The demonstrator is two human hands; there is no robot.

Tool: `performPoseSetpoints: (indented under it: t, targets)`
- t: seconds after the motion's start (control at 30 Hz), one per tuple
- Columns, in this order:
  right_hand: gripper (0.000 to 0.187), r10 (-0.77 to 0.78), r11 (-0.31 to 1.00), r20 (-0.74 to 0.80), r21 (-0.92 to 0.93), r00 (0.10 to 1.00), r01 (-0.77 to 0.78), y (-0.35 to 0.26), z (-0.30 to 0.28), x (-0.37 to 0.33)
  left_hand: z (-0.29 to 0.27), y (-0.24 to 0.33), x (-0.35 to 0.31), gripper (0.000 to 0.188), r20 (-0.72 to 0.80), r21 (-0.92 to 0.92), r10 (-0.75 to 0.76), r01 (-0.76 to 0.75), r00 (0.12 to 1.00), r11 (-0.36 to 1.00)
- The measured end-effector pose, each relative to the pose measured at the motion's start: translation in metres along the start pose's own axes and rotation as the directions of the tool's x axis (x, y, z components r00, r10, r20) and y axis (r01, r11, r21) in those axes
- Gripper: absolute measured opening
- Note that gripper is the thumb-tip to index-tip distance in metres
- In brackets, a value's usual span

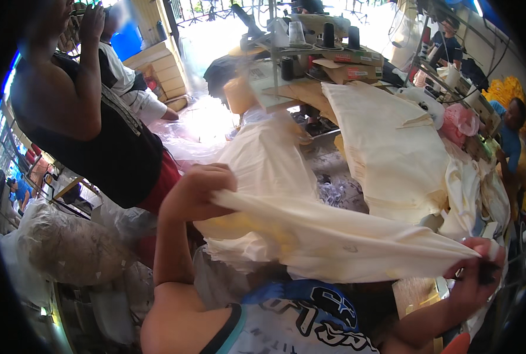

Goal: The person sorts white fabric sheets into stacks on a table and then places an electronic cable and adapter into a small cardboard box.

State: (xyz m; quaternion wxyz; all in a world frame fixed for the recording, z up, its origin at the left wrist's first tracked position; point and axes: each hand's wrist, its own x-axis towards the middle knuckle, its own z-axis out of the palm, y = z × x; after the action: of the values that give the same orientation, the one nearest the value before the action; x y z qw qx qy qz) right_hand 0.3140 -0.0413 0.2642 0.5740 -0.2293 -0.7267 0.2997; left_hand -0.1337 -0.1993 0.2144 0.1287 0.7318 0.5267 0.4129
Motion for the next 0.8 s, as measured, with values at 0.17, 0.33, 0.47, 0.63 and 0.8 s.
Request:
performPoseSetpoints:
  t: [0.17, 0.33, 0.47, 0.63, 0.8]
  targets:
    - [0.017, 0.213, 0.97, 0.161, 0.081, 0.964, -0.228, 0.037, 0.04, 0.062, -0.035, -0.026, -0.002, 0.034, 0.029, -0.137, 0.017, -0.012, 0.999, 0.991]
    - [0.02, 0.07, 0.998, 0.3, -0.025, 0.951, -0.066, 0.171, 0.164, 0.154, -0.06, -0.114, 0.052, 0.031, -0.519, 0.504, -0.07, 0.371, 0.852, 0.78]
    - [0.023, -0.104, 0.995, 0.073, 0.0, 0.992, 0.104, 0.129, 0.208, 0.159, -0.094, -0.063, 0.034, 0.017, -0.733, 0.521, 0.194, 0.355, 0.652, 0.776]
    - [0.03, 0.173, 0.977, 0.203, 0.087, 0.964, -0.194, 0.153, 0.209, 0.094, -0.072, -0.032, -0.021, 0.022, -0.558, 0.495, -0.064, 0.393, 0.828, 0.775]
    - [0.034, 0.341, 0.914, 0.397, -0.35, 0.852, -0.203, 0.205, 0.208, -0.002, 0.011, -0.104, -0.094, 0.02, -0.334, 0.349, -0.366, 0.474, 0.869, 0.808]
